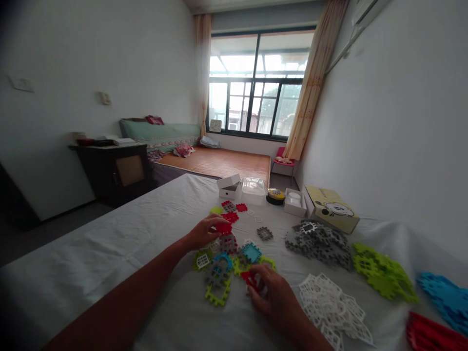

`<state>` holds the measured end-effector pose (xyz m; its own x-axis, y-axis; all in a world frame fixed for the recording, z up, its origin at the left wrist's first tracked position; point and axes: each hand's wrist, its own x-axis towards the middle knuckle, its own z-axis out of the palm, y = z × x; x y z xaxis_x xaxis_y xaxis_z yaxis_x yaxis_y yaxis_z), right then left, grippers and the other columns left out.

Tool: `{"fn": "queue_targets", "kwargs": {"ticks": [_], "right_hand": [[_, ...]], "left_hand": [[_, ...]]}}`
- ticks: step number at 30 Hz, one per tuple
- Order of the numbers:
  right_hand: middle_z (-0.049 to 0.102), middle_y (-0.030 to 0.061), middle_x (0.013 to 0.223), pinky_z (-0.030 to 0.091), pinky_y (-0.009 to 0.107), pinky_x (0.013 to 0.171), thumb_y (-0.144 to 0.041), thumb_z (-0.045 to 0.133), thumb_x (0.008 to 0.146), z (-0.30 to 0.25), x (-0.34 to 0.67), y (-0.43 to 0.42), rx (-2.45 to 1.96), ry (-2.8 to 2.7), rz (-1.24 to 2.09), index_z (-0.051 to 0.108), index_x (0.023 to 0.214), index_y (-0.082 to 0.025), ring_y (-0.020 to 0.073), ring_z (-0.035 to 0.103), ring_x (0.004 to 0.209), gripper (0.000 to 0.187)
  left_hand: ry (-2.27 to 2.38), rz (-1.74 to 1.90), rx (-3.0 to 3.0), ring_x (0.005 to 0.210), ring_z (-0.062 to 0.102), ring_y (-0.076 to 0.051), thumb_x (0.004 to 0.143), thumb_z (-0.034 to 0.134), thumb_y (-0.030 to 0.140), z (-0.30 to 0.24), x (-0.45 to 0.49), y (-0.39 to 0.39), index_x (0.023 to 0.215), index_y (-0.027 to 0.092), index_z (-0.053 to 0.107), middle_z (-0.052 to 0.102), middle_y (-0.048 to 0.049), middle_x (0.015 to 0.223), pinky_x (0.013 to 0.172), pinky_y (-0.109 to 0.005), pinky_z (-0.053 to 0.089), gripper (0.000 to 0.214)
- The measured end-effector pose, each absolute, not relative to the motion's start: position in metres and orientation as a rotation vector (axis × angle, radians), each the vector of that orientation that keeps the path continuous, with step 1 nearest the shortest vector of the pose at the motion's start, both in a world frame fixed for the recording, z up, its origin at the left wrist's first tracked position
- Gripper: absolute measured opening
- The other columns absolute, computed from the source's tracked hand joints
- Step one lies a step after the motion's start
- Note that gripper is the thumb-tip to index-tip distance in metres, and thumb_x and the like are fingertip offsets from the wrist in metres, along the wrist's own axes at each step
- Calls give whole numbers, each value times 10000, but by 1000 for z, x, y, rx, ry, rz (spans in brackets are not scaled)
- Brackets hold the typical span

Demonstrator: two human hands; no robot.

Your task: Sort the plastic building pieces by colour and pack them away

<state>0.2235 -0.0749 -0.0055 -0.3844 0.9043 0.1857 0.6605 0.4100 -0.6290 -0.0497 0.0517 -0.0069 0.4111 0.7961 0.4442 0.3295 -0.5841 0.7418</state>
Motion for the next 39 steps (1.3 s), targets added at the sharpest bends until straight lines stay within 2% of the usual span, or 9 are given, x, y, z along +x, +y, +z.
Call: {"fn": "queue_targets", "kwargs": {"ticks": [6,8,12,15,20,25,28,33,39], "right_hand": [[647,17,781,483,270,588,-311,516,794,-7,232,-72,-1386,-2049,686,598,1100,-202,141,588,589,335],[647,13,759,476,267,593,-329,509,800,-5,233,-72,-1391,-2014,718,592,1109,-199,150,595,610,345],[643,13,718,450,254,582,-370,458,843,-2,235,-71,-1346,-1959,739,617,983,-187,154,581,615,280],[642,16,709,431,247,572,-386,429,867,-3,236,-70,-1332,-1970,745,620,887,-181,152,573,612,281],[680,25,778,452,259,610,-416,444,872,-10,239,-69,-1328,-1930,843,553,1174,-181,174,624,677,399],[670,-1,736,458,256,590,-452,428,895,-13,241,-64,-1308,-1931,839,533,1206,-208,149,604,597,409],[689,11,758,477,261,604,-433,463,888,-4,240,-64,-1300,-1919,769,594,1095,-219,154,615,623,325],[692,67,978,498,300,783,-353,453,905,30,258,-82,-1271,-1915,478,679,1001,-223,184,637,885,278],[711,62,910,522,328,758,-444,550,814,39,378,-123,-1630,-1519,202,639,975,-212,202,665,816,296]], "left_hand": [[925,1300,1888,912,635,-168,818,587,200,7,-50,51,1339,193,456,614,-92,1167,805,-317,547,538],[920,1311,1864,956,633,-186,822,588,215,9,-54,54,1352,174,430,614,-106,1202,860,-346,526,555],[1017,1299,1975,1110,570,-225,821,552,206,6,-58,56,1294,178,506,582,-107,1274,926,-366,481,476],[1209,1223,2147,1041,599,-208,823,480,161,2,-58,55,1195,190,606,642,-89,1153,926,-363,470,394],[1292,863,2391,1007,615,-215,724,621,219,-3,-61,53,1165,204,638,636,-77,1144,915,-316,472,441],[1250,803,2467,1040,601,-223,683,650,215,-4,-62,54,1230,201,594,608,-89,1200,927,-310,465,550],[1267,819,2475,1042,606,-229,710,611,230,-2,-59,54,1177,200,629,626,-92,1174,922,-327,469,469],[1255,845,2408,977,637,-229,800,544,394,-2,-61,60,1006,216,702,696,-65,1044,900,-331,482,314],[1270,952,2336,929,657,-209,842,464,438,-8,-64,74,985,239,684,697,-33,1055,788,-277,525,329]]}}
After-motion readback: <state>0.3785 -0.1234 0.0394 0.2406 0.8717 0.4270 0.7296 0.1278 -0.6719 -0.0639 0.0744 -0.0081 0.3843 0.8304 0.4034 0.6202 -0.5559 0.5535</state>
